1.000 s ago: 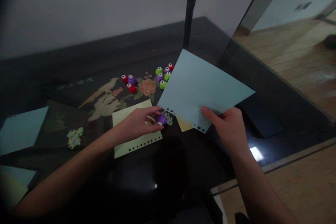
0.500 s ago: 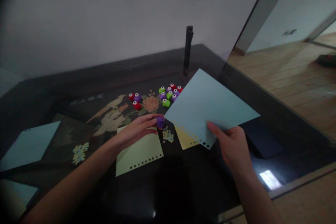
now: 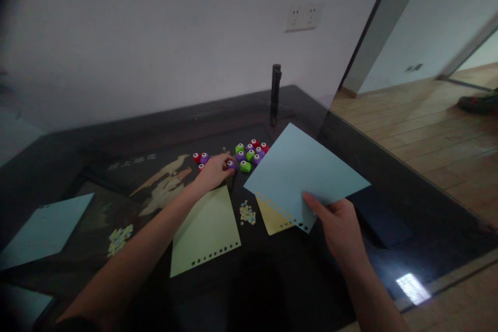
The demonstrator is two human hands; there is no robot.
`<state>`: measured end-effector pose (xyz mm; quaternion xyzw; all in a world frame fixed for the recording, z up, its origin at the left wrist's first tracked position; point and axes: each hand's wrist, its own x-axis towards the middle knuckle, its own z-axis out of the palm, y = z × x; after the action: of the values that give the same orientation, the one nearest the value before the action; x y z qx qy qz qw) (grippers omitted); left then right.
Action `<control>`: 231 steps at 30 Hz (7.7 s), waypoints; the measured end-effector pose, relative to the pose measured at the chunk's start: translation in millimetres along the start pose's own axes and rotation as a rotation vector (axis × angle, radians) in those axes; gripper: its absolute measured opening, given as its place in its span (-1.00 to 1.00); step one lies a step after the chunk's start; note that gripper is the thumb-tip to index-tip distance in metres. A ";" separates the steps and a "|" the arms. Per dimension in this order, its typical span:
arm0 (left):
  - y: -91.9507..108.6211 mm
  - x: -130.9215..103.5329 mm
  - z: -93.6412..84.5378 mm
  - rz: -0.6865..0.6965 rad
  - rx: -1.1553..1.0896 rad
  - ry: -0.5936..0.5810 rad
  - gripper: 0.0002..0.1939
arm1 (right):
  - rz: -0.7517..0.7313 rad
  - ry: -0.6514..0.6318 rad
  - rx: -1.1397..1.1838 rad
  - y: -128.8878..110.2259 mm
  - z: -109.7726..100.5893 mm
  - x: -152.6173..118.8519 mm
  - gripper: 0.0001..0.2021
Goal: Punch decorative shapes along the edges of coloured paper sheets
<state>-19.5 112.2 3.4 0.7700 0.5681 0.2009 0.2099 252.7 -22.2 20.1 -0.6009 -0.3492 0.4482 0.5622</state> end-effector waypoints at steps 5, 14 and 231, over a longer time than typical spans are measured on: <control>0.4 12.7 4.4 0.025 0.105 0.033 -0.77 | -0.015 -0.005 0.050 -0.8 1.7 0.6 -0.84; -7.5 28.4 9.8 -0.010 0.154 0.058 -0.75 | -0.024 -0.016 0.011 2.2 0.1 2.8 -0.85; -37.7 -124.1 -90.7 -0.127 -0.497 -0.368 -0.69 | -0.371 -0.759 -0.317 -24.3 165.3 59.4 -0.80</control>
<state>-133.0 11.8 49.3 0.6814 0.5011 0.1773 0.5032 121.8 95.7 41.0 -0.4001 -0.6967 0.4695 0.3663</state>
